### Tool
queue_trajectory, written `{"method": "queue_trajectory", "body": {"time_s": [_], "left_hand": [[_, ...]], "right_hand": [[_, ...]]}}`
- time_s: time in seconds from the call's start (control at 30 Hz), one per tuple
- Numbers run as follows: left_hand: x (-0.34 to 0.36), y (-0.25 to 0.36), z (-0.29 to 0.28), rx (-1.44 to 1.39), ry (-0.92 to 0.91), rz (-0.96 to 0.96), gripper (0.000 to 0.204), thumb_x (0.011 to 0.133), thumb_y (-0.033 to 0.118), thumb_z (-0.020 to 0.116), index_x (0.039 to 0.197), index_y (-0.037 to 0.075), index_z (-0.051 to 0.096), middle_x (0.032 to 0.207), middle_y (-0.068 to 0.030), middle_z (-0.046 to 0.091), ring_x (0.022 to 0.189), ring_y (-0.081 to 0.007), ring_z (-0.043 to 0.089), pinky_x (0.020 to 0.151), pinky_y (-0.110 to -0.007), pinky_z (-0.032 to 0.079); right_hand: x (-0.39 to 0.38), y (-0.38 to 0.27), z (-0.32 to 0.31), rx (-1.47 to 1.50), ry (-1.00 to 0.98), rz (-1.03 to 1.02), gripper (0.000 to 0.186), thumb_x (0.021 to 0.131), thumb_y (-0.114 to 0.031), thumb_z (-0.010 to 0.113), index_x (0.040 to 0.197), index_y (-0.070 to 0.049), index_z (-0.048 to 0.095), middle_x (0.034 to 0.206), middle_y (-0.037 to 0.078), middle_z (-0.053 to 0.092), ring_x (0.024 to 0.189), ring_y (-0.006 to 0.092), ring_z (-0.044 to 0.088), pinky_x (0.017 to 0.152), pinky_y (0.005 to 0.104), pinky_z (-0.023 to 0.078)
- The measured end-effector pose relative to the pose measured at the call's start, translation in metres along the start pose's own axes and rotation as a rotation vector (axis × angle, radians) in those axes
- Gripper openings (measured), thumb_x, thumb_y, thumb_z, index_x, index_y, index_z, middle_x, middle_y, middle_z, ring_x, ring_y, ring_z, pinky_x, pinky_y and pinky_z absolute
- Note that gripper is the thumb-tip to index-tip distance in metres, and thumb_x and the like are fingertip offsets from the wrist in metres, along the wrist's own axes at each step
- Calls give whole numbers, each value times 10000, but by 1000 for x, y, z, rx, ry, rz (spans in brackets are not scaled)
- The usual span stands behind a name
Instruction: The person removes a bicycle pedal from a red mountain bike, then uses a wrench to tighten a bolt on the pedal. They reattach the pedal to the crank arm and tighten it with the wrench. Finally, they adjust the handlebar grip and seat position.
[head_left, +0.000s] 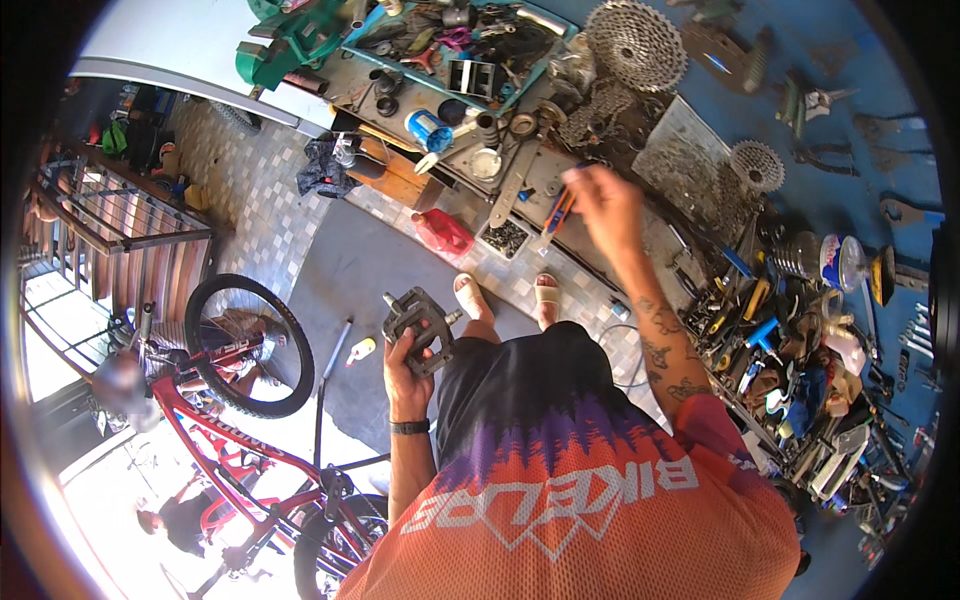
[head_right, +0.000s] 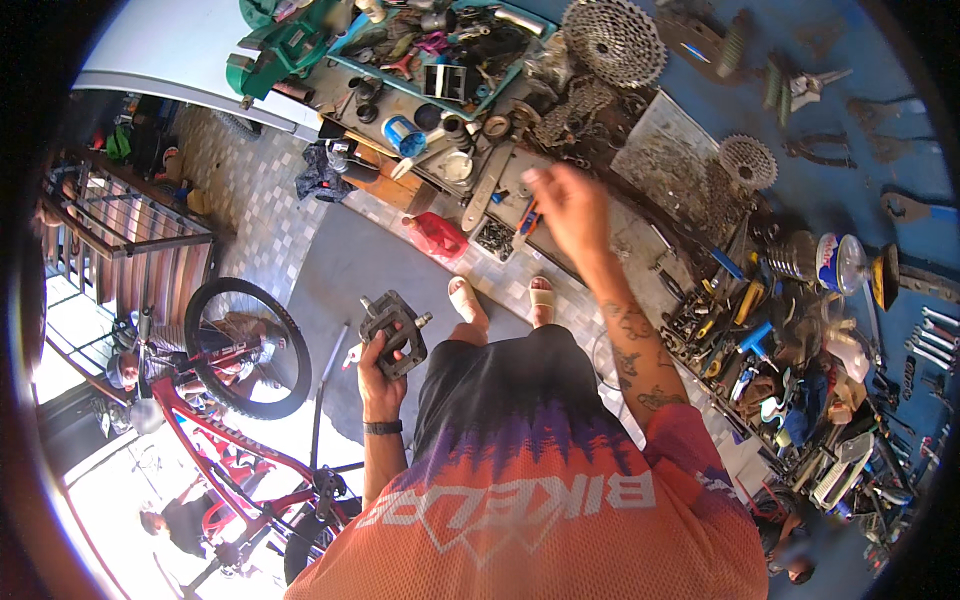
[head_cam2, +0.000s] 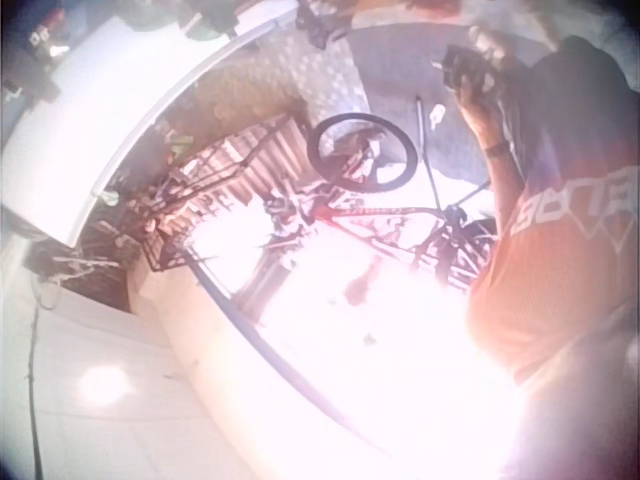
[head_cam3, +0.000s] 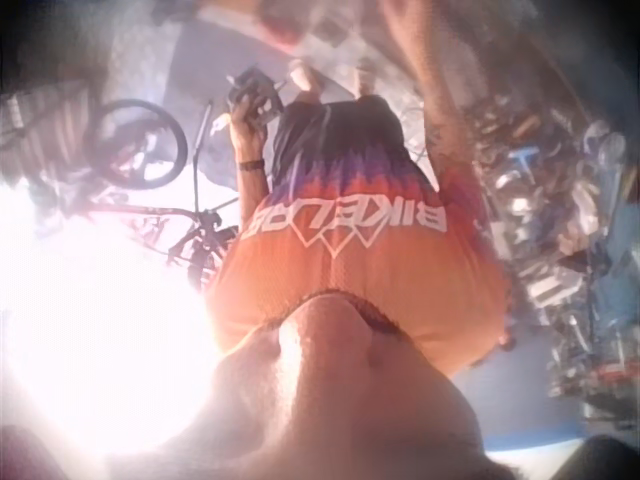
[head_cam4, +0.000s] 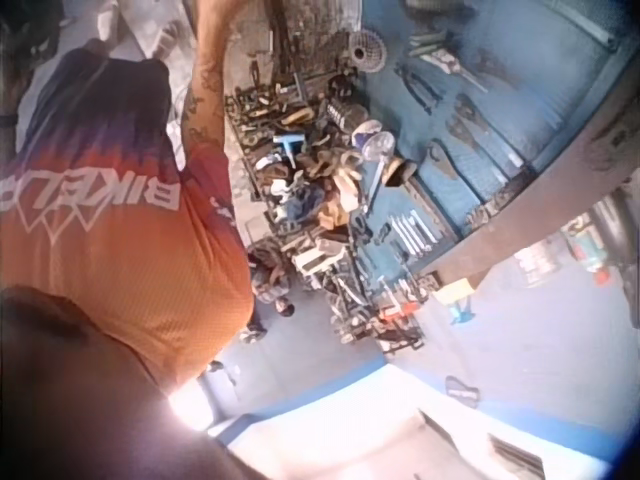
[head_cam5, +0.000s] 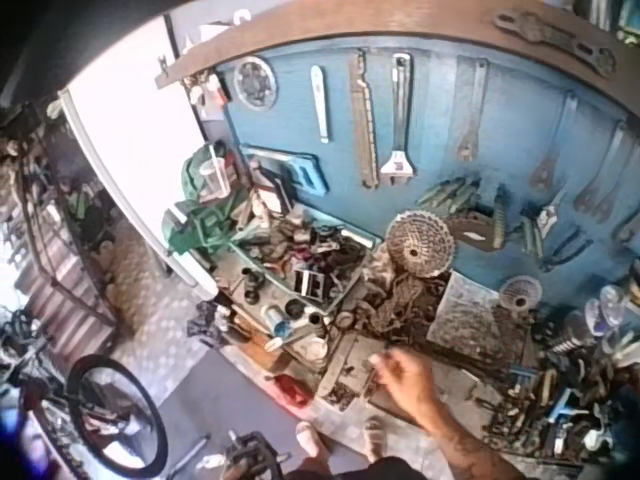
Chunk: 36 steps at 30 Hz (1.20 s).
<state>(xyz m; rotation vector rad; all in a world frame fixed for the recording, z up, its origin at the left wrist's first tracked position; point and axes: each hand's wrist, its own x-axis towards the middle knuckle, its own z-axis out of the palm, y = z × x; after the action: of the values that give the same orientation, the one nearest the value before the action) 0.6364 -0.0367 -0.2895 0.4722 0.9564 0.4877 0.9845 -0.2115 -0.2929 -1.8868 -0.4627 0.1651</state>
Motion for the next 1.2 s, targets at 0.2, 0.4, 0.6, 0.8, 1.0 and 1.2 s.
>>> {"method": "queue_trajectory", "body": {"time_s": [0.2,0.4,0.6,0.8,1.0,1.2], "left_hand": [[17,27,-27,-52,45,13,388,1011,17,608,1390,19,529,1190,-197,701,1020,-228,734,587,-220,649],[44,65,-43,1,7,23,368,1009,38,617,1372,23,560,1199,-181,703,1035,-218,725,612,-216,634],[85,109,-47,1,-56,-12,359,1000,35,619,1355,9,572,1180,-174,714,1008,-209,731,626,-218,633],[109,153,-45,45,-134,-15,384,1001,31,622,1381,9,565,1152,-172,729,955,-210,747,622,-230,637],[118,170,-54,25,-111,-11,393,1011,26,612,1396,-11,538,1186,-191,712,965,-216,750,589,-231,644],[124,169,-73,-4,-63,-29,374,1010,30,617,1377,-6,550,1177,-174,719,957,-210,750,580,-236,631]], "right_hand": [[-18,-24,111,-342,-240,-162,233,907,-279,818,1003,-101,703,730,58,654,646,247,645,599,404,506],[-14,-38,156,-310,-241,0,258,909,-319,812,971,-113,668,806,56,686,746,290,698,677,451,542],[19,-57,213,-659,75,-274,896,756,-269,932,1494,-94,455,1380,164,527,1197,362,569,946,428,533],[71,-68,241,-1038,-21,-243,896,764,-225,902,1518,-83,438,1270,130,566,1166,320,554,1026,463,447],[102,-74,248,-628,-46,-394,679,806,-185,881,1345,-93,478,1178,127,600,1100,358,681,904,500,572],[108,-62,249,-550,-178,-432,514,816,-194,890,1173,-67,543,1243,93,620,1088,326,685,897,431,586]]}}
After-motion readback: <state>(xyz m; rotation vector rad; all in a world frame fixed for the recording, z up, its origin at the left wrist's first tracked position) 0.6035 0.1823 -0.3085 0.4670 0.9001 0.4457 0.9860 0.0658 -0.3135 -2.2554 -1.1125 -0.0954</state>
